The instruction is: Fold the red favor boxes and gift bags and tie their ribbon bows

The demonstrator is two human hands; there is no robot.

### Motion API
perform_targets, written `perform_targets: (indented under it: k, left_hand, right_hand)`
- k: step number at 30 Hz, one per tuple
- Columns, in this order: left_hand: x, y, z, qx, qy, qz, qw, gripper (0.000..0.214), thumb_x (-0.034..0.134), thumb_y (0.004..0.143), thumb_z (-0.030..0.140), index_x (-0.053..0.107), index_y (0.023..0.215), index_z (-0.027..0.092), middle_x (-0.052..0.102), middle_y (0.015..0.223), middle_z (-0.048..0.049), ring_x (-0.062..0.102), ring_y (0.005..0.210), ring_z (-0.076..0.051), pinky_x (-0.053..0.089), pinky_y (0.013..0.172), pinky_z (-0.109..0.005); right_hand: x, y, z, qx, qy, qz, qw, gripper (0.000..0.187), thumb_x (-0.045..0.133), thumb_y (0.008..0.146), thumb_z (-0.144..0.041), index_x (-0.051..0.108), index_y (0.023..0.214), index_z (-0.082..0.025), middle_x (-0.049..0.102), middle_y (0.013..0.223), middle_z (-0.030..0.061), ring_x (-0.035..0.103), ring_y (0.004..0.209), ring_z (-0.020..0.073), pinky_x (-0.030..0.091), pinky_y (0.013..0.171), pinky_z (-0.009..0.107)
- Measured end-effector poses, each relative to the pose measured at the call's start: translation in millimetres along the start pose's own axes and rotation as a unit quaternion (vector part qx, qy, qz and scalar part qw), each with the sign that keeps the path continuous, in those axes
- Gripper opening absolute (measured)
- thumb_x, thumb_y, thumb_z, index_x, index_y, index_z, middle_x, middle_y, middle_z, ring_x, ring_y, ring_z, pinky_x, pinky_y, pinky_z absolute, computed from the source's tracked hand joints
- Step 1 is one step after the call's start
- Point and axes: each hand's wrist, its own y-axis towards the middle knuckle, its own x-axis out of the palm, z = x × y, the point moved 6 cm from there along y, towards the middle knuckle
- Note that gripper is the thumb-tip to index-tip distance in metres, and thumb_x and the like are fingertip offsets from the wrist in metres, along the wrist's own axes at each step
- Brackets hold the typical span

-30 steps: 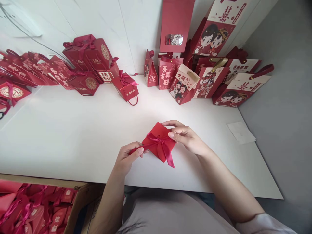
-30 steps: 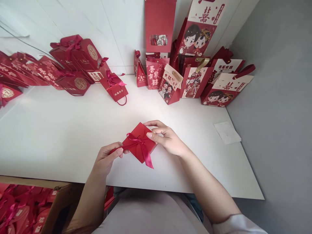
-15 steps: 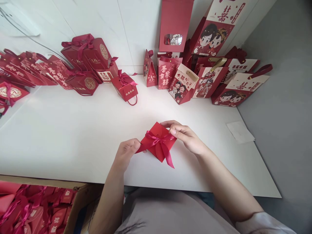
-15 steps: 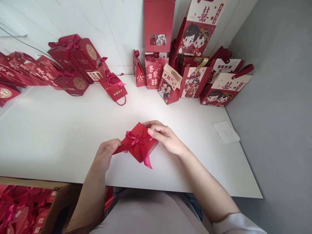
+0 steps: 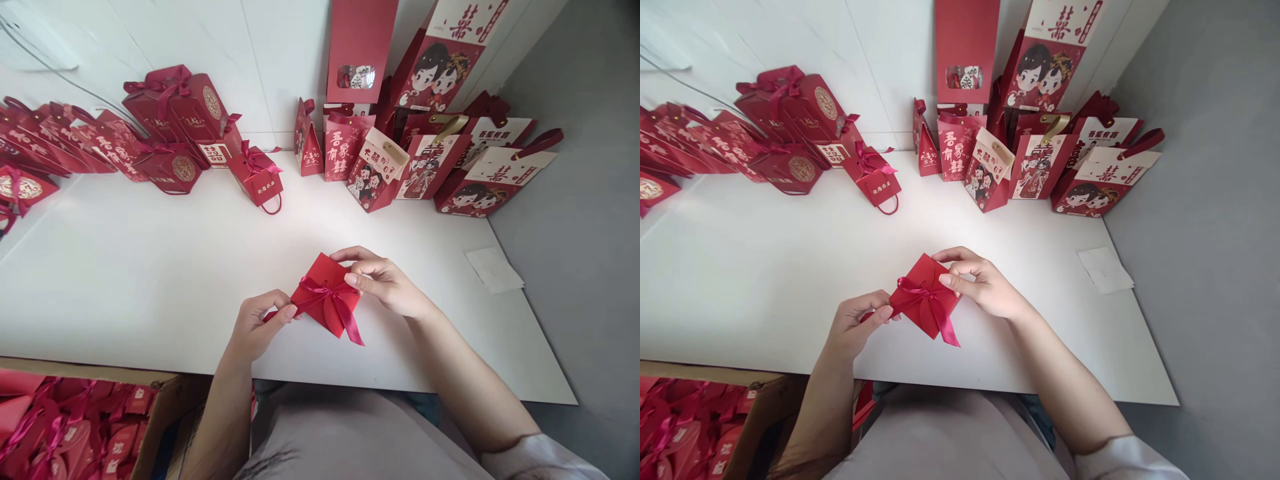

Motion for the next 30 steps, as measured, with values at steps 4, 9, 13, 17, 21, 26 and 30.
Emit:
perform_targets:
  k: [4,9,13,17,21,26,30]
  left_hand:
    - [0.1,0.7,1.6,-0.012,0.004,-0.023,1.000,0.031,0.059,0.094,0.039,0.062,0.070,0.018,0.064,0.073,-0.0042,0.054,0.070,-0.016,0.040,0.066,-0.029]
    - [0.5,4.2,2.4,-0.007,0.002,-0.041,0.999,0.031,0.061,0.092,0.038,0.060,0.069,0.018,0.065,0.074,-0.0049,0.057,0.072,-0.017,0.043,0.069,-0.030]
    - [2.5,5.1,0.4,-0.006,0.012,-0.050,0.999,0.027,0.063,0.091,0.035,0.061,0.070,0.018,0.067,0.076,-0.0047,0.060,0.074,-0.018,0.044,0.072,-0.030]
    - [1.4,3.8,-2.3,-0.006,0.013,-0.051,0.999,0.027,0.063,0.091,0.035,0.061,0.070,0.018,0.067,0.077,-0.0050,0.060,0.075,-0.018,0.045,0.074,-0.031]
    - [-4.8,3.5,-2.2,-0.023,0.047,-0.053,0.997,0.030,0.062,0.090,0.040,0.058,0.070,0.019,0.065,0.078,-0.0055,0.059,0.076,-0.019,0.046,0.073,-0.032]
    - [-14.9,9.5,40.8,0.080,0.150,0.116,0.979,0.017,0.064,0.089,0.037,0.060,0.096,0.023,0.061,0.108,-0.0064,0.057,0.110,-0.023,0.045,0.092,-0.034]
    - [20.7,16.3,74.1,0.150,0.261,0.130,0.945,0.011,0.069,0.087,0.033,0.065,0.091,0.024,0.058,0.119,-0.0056,0.054,0.118,-0.023,0.041,0.103,-0.037]
  right_hand:
    - [1.6,0.1,-3.2,-0.011,0.009,-0.014,1.000,0.039,0.066,0.092,-0.044,0.066,0.060,-0.021,0.059,0.124,0.0050,0.057,0.120,0.0239,0.050,0.097,0.037]
    - [-0.1,0.2,-2.3,-0.005,0.023,-0.014,1.000,0.047,0.066,0.090,-0.049,0.061,0.055,-0.019,0.058,0.130,0.0051,0.063,0.108,0.0241,0.051,0.094,0.041]
    - [-2.8,1.3,1.2,-0.005,0.021,-0.007,1.000,0.047,0.064,0.092,-0.049,0.064,0.055,-0.019,0.062,0.127,0.0054,0.060,0.117,0.0257,0.050,0.096,0.040]
    - [-1.0,4.0,5.1,0.009,0.018,0.006,1.000,0.049,0.063,0.093,-0.048,0.064,0.053,-0.019,0.064,0.124,0.0055,0.065,0.106,0.0237,0.051,0.092,0.041]
    - [0.9,4.3,0.6,-0.010,0.005,0.022,1.000,0.048,0.062,0.093,-0.049,0.065,0.055,-0.020,0.065,0.123,0.0056,0.065,0.106,0.0241,0.050,0.093,0.041]
    - [1.2,1.5,-3.7,-0.013,-0.009,0.022,1.000,0.046,0.062,0.093,-0.048,0.058,0.057,-0.020,0.062,0.129,0.0057,0.060,0.118,0.0264,0.046,0.101,0.043]
    - [2.1,0.1,-3.6,-0.021,-0.020,0.014,0.999,0.043,0.062,0.093,-0.047,0.057,0.061,-0.020,0.060,0.133,0.0052,0.058,0.121,0.0267,0.043,0.104,0.045]
